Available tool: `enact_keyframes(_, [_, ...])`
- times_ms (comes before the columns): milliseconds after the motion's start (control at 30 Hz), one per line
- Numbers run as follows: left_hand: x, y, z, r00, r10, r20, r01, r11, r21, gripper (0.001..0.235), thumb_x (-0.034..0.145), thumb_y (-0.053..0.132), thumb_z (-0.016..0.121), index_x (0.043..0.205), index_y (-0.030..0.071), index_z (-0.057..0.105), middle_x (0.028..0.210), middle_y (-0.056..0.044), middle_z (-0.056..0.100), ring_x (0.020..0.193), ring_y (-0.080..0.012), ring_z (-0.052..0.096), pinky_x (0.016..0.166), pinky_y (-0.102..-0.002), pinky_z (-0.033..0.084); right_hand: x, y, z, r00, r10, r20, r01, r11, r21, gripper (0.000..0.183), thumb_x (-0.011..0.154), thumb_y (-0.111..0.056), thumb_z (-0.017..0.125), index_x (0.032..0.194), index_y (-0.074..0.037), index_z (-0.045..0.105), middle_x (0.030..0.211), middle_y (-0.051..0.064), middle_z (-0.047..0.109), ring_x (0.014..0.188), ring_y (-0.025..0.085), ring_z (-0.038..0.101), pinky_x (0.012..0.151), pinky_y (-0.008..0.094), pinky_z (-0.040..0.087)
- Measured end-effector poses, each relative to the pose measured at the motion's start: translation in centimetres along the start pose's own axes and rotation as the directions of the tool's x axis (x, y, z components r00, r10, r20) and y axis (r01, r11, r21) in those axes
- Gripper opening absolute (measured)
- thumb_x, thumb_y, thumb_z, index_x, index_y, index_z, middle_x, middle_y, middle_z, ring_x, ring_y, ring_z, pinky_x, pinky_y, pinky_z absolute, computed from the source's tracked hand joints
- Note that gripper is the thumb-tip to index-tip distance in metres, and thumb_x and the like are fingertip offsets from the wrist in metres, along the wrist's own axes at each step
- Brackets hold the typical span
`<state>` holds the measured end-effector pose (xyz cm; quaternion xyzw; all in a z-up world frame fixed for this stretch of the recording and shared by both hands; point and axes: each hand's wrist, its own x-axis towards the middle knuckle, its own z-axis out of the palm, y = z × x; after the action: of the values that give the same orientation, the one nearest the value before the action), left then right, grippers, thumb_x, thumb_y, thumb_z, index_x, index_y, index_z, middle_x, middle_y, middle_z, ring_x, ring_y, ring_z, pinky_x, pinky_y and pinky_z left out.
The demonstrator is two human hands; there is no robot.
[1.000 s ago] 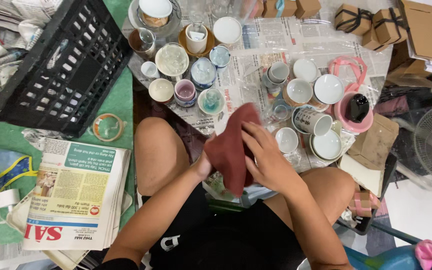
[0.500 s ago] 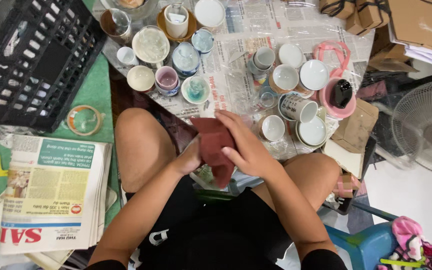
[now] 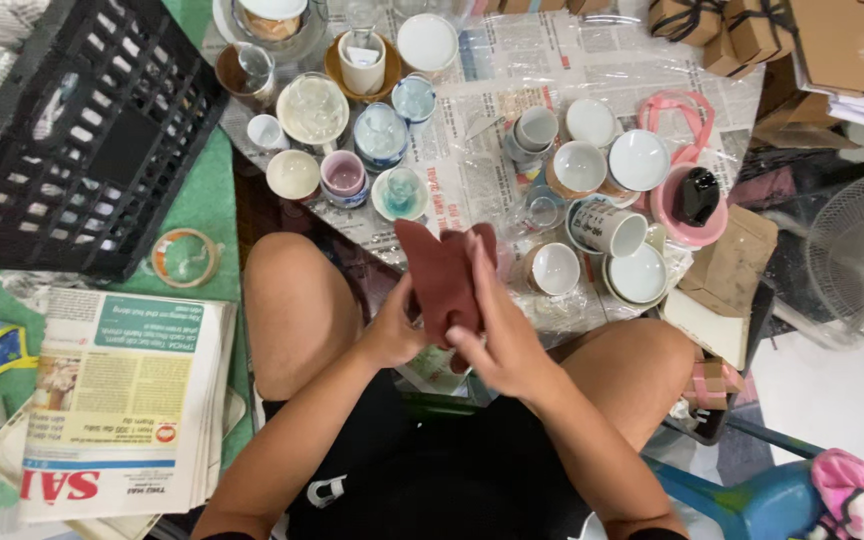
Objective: The person sits cross-legged and wipes several small ceramic cups and bowls with a reddish cloth. They handle each item one at a time, rubbing the exterior and interior surfaces, then place the items back on the table.
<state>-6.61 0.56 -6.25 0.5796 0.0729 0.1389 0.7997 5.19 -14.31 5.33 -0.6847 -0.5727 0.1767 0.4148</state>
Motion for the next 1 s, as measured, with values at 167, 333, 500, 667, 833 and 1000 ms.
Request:
enact_keyframes(167, [1.6,1.3,0.1,0.978,-0.129,0.161,0.203,0.754,-0.624,0.097,0.082,0.023,0.081,0.160,0.007,0.025,0.153,-0.010,0.048,0.138,-0.0254,0.050,0.115,-0.044,0.041,-1.0,-0.1,-1.6,0.997,-0.053,0.053,0.043,0.983,0.177,0.078,0.102,-0.012,0.050,0.164,0.002,0.005,0.167,0.028,0.030,0.150,0.043,0.046,0.119,0.045,0.042])
enact_keyframes(333, [0.8,-3.2,-1.3,0.975,-0.169,0.143,0.222,0.755,-0.617,0.087,0.087,0.037,0.074,0.157,0.006,0.034,0.152,-0.009,0.050,0.138,-0.0216,0.050,0.117,-0.040,0.039,-1.1,0.8,-1.5,0.994,0.109,-0.020,-0.106,0.989,0.099,0.039,0.099,-0.004,0.071,0.135,-0.006,0.055,0.137,0.019,0.062,0.113,0.030,0.073,0.092,0.033,0.062])
enact_keyframes(500, [-0.2,-8.1,-1.8,0.951,-0.305,-0.038,0.270,0.888,-0.373,0.082,0.093,0.052,0.068,0.154,0.005,0.042,0.150,-0.008,0.053,0.139,-0.0177,0.050,0.118,-0.036,0.038,-0.9,3.2,-1.3,0.982,0.038,0.185,0.005,0.974,-0.228,0.029,0.086,-0.005,0.076,0.111,-0.003,0.062,0.112,0.018,0.065,0.104,0.037,0.066,0.085,0.044,0.057])
enact_keyframes(667, [-0.3,-3.4,-2.4,0.979,-0.051,0.197,0.073,0.992,-0.105,0.082,0.093,0.047,0.074,0.156,0.006,0.043,0.149,-0.012,0.055,0.138,-0.0198,0.051,0.119,-0.037,0.038,-0.6,7.0,0.9,0.894,0.175,0.412,-0.046,0.952,-0.304,0.032,0.072,-0.013,0.083,0.103,-0.017,0.079,0.098,0.011,0.075,0.097,0.033,0.070,0.087,0.045,0.054])
enact_keyframes(833, [0.4,3.6,-1.9,0.979,0.068,0.191,-0.142,0.903,0.406,0.085,0.080,0.033,0.086,0.152,0.009,0.049,0.134,-0.013,0.060,0.129,-0.0288,0.058,0.114,-0.038,0.044,-1.8,10.3,2.6,0.878,0.262,0.400,-0.376,0.895,0.239,0.057,0.064,-0.017,0.086,0.117,-0.005,0.069,0.111,0.011,0.075,0.103,0.026,0.071,0.091,0.041,0.055])
enact_keyframes(1000, [0.8,4.5,-0.6,0.958,0.067,0.277,-0.209,0.828,0.520,0.088,0.071,0.019,0.091,0.149,0.012,0.052,0.137,-0.016,0.052,0.128,-0.0332,0.058,0.109,-0.038,0.046,-2.6,11.8,2.2,0.939,0.169,0.299,-0.286,0.866,0.410,0.066,0.067,-0.020,0.087,0.126,-0.004,0.062,0.123,0.012,0.068,0.114,0.026,0.066,0.100,0.043,0.050])
